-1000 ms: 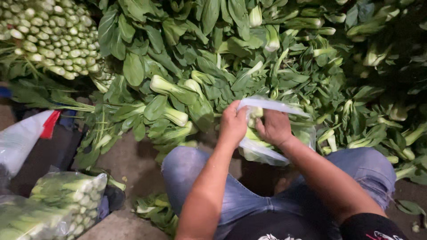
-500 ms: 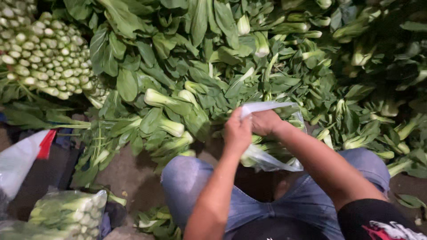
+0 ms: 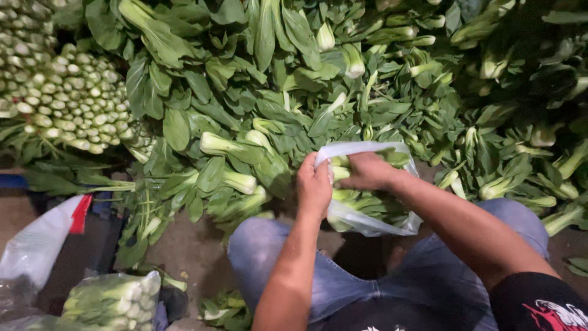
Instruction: The person sits on the floor and sorts bok choy from a large pile, placing selected bunches into a plastic bag. The person repeatedly picks up vegetables, inspects them, and packs them into the bag.
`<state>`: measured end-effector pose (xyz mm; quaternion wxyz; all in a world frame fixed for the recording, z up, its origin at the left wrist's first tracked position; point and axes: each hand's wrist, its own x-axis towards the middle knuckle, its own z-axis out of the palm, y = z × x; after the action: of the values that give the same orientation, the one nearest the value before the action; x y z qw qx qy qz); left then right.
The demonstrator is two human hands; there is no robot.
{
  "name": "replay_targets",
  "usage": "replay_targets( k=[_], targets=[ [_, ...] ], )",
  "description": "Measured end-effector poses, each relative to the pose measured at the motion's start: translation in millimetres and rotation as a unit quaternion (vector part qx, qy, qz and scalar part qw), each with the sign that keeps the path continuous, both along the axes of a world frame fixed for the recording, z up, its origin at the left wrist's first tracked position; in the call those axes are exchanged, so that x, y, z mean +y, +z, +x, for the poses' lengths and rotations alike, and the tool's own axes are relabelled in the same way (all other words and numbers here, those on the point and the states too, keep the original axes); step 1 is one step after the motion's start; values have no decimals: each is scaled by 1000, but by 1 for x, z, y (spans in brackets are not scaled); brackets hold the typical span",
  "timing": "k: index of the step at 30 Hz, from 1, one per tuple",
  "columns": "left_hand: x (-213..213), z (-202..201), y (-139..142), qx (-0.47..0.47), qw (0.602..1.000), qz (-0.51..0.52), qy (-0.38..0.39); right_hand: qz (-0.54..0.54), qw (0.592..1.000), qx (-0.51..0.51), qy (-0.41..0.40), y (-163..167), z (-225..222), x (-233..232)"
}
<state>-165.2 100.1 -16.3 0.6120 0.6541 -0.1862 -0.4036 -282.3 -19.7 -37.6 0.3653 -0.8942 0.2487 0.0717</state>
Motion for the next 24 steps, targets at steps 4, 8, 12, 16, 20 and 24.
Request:
replay_targets(
  k=[4, 8, 12, 16, 20, 24],
  targets=[
    [1, -3, -11, 42, 999, -24, 21, -84, 985, -142, 46, -8, 3, 2],
    [7, 5, -15, 39, 999, -26, 21, -42, 996, -14, 75, -5, 12, -10],
    [4, 0, -15, 68, 997, -1, 33, -47, 995, -1, 84, -7, 22, -15],
    [-1, -10, -12, -58, 997, -40, -43, -31, 983, 134, 119, -15, 29, -10],
    [-1, 16, -5, -45, 999, 17, -25, -25, 995, 39, 94, -1, 28, -28],
    [10, 26, 8, -58, 995, 81, -31, 172, 982, 70, -45, 46, -8, -72]
  ],
)
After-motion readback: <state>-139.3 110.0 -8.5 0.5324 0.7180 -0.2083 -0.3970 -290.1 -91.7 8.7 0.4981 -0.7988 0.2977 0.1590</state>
